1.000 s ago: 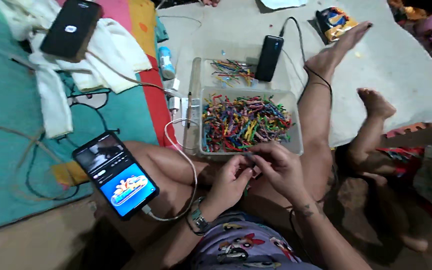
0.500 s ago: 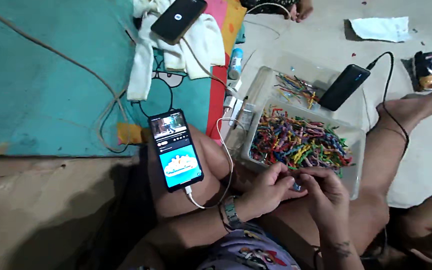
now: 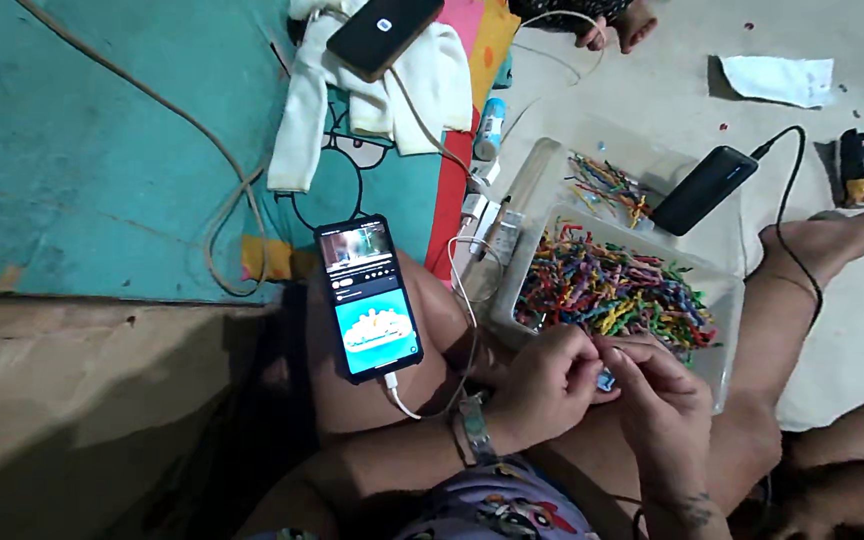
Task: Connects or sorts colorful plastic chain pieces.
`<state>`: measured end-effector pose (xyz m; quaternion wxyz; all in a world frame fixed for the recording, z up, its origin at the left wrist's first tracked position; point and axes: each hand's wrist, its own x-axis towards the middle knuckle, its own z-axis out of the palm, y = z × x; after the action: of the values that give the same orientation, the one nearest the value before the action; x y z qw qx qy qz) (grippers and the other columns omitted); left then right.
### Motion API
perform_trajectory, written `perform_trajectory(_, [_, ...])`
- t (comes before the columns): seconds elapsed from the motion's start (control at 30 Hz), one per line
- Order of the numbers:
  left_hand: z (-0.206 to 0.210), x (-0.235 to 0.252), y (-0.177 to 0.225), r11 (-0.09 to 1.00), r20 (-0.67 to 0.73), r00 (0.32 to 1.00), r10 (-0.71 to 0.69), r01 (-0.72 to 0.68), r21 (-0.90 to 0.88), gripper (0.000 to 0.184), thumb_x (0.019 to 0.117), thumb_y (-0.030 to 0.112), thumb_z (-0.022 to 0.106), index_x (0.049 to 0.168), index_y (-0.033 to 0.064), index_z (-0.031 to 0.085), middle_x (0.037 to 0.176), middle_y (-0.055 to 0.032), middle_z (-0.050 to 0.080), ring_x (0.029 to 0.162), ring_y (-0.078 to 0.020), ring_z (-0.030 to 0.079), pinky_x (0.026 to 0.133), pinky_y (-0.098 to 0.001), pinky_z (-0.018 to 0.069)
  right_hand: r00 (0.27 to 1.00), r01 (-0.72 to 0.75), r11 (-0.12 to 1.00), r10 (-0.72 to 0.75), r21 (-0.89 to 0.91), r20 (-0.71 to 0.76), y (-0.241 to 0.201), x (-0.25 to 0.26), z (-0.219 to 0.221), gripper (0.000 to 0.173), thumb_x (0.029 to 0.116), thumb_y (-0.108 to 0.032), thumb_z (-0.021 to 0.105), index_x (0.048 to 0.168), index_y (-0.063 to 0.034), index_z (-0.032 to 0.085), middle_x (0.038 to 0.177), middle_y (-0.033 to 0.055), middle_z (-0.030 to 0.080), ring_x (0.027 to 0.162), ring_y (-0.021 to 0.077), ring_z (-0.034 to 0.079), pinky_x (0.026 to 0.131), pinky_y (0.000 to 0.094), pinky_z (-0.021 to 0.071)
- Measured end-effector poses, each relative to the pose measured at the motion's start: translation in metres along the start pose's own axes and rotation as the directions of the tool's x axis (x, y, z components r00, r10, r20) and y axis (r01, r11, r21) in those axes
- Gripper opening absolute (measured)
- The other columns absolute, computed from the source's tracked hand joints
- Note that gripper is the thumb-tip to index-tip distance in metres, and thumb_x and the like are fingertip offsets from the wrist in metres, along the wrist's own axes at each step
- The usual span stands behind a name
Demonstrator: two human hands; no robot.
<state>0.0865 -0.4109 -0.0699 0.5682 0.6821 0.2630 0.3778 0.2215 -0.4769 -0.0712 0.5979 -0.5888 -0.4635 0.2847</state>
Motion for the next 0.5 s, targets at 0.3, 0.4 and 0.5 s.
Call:
perform_trajectory(0.3, [-0.019, 0.003, 0.037, 0.280, 0.655, 0.696, -0.292, 0.718, -0.637, 0.016, 0.1028, 0.008, 0.040, 0.100, 0.0137, 0.055, 0.073, 0.0073, 0.053, 0.054, 0.0016, 0.046, 0.049, -0.0121, 0.0402, 0.874, -0.244, 0.847, -0.020, 0.473, 0.486, -0.011, 0.016, -0.022, 0.025, 0.1006, -0.039, 0.062, 0.109, -0.0233, 0.079, 0.132, -0.0045, 0.068, 0.122, 0.0111, 0.063, 0.103, 0.0283, 0.0524])
perform_trajectory(0.4, [-0.014, 0.001, 0.042, 0.097, 0.760, 0.614, -0.213, 0.787, -0.609, 0.021, 0.1008, 0.007, 0.041, 0.094, 0.0144, 0.059, 0.073, 0.0061, 0.057, 0.055, 0.0008, 0.050, 0.049, -0.0126, 0.0419, 0.841, -0.212, 0.766, -0.173, 0.607, 0.512, -0.011, 0.017, -0.023, 0.017, 0.0988, -0.033, 0.065, 0.106, -0.0219, 0.076, 0.116, -0.0050, 0.072, 0.120, 0.0147, 0.063, 0.113, 0.0390, 0.0443])
perform_trajectory(0.5, [-0.006, -0.001, 0.042, 0.291, 0.615, 0.743, -0.264, 0.669, -0.684, 0.016, 0.1020, 0.006, 0.042, 0.102, 0.0127, 0.056, 0.076, 0.0066, 0.056, 0.059, 0.0021, 0.051, 0.053, -0.0118, 0.0435, 0.937, -0.117, 0.818, -0.097, 0.564, 0.335, -0.017, 0.013, -0.017, 0.011, 0.0970, -0.029, 0.068, 0.099, -0.0219, 0.076, 0.103, -0.0068, 0.072, 0.113, 0.0128, 0.065, 0.113, 0.0375, 0.0445])
